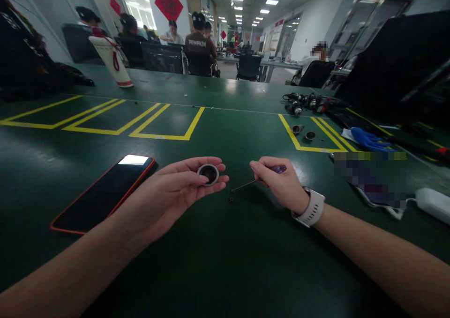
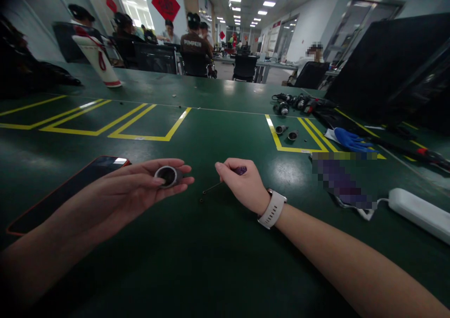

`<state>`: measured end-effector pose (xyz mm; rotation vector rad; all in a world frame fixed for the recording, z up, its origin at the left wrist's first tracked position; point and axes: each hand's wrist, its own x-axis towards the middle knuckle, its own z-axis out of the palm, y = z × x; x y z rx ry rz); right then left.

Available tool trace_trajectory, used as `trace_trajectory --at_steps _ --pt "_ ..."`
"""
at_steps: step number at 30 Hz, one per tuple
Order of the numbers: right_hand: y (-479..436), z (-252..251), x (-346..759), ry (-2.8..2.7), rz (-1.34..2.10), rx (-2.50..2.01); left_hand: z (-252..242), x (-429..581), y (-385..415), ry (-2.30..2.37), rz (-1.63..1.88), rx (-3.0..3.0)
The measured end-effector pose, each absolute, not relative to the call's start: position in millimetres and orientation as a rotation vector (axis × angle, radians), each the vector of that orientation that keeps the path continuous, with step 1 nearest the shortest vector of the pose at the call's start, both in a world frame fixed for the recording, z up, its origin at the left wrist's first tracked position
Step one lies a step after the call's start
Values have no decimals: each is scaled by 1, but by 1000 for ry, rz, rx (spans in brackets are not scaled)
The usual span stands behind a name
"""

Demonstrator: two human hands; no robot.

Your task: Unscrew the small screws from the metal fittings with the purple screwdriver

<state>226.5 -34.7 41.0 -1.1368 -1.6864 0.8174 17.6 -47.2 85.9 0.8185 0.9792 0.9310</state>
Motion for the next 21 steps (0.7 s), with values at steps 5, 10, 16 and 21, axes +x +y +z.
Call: trace_trajectory --at_steps 5,10,16,21 --pt "-41 52 224 -1969 670 -1013 85 16 -49 996 954 860" --pt "-44 65 222 -2381 474 -768 85 17 -50 1036 989 903" --pt "-37 59 228 -1946 893 -1136 82 17 -49 1026 957 913" --pt "-22 33 231 -1308 1289 -1118 80 15 -49 1026 953 914"
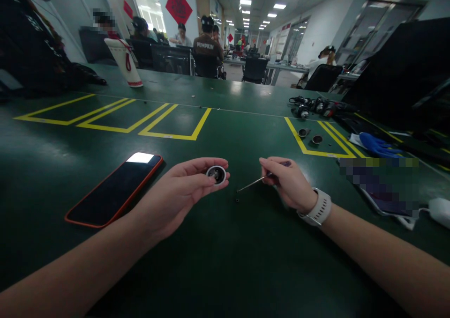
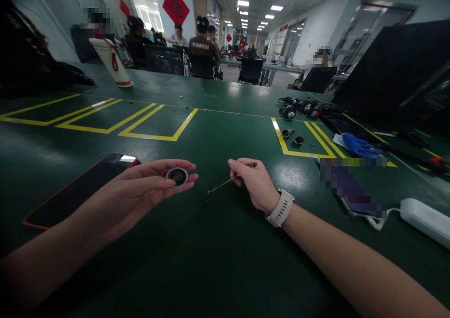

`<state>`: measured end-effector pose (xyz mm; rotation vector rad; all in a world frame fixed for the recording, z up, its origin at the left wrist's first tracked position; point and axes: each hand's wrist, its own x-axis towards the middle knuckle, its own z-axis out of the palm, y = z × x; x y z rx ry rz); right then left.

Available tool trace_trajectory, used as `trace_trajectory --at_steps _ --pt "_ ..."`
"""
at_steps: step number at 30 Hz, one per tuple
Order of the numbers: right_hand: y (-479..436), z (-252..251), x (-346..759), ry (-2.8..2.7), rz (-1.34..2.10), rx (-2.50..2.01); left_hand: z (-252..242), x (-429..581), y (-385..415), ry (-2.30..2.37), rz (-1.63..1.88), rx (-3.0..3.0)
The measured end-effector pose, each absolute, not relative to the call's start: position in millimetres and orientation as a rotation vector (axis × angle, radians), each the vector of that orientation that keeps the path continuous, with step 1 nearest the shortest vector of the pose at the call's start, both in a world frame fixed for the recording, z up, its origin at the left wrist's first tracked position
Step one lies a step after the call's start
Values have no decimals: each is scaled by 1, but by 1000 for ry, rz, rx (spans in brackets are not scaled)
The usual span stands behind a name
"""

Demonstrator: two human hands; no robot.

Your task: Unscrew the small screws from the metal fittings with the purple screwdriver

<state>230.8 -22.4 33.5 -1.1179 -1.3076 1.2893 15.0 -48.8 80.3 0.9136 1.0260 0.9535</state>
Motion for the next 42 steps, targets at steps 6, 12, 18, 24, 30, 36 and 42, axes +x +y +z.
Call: trace_trajectory --at_steps 6,12,18,24,30,36,42 --pt "-29 44 224 -1012 1446 -865 80 17 -49 1063 945 922" --pt "-57 56 215 -1368 1121 -774 79 17 -52 1085 906 992" --pt "-75 64 212 -1874 599 -733 76 18 -54 1086 919 1094" --pt "-84 74 206 -2244 282 -641 70 20 -56 1073 944 1165" --pt "-89 76 204 -2312 212 -639 69 23 -55 1094 975 1198" --pt "-92 79 203 -2331 184 -661 70 24 -56 1121 978 1223" --pt "-92 76 200 -2353 135 -687 68 24 -56 1143 960 1265"
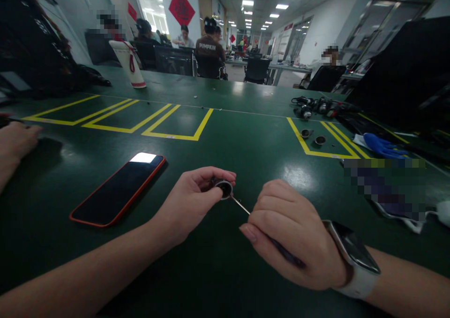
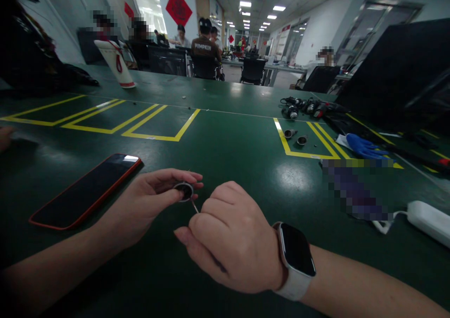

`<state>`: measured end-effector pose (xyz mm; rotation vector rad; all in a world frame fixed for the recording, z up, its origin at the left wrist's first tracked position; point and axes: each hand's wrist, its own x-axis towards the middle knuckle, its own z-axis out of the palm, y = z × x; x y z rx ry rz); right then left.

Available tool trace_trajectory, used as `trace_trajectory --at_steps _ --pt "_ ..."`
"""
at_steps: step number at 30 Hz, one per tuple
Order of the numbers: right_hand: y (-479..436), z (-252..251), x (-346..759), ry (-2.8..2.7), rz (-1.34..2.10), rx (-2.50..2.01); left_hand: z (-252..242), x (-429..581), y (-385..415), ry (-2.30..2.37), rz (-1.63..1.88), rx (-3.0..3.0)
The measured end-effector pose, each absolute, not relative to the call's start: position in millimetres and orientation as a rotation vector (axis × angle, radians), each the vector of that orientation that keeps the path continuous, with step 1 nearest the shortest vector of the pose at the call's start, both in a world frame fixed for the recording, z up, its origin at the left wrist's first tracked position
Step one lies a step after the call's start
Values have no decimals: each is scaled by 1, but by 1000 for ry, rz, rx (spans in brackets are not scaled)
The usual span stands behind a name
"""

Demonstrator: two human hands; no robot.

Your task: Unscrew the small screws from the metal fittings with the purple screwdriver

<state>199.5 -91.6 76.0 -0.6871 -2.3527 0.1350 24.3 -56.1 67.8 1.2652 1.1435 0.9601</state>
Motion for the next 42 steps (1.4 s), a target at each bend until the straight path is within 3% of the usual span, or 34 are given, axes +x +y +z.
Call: trace_trajectory --at_steps 8,17,31,37,42 --pt "-94 84 206 -2201 291 -639 68 24 -55 1132 945 1205" --pt "-61 62 215 -1821 715 -1076 68 18 -51 1071 984 1083" --pt "-58 58 215 -1916 769 -1120 70 19 -52 1057 989 1021" --pt "-51 53 216 -1638 1120 -1226 69 19 -51 1045 1012 933" --pt "-46 47 214 -1233 1354 -957 66 19 -50 1036 1002 942"
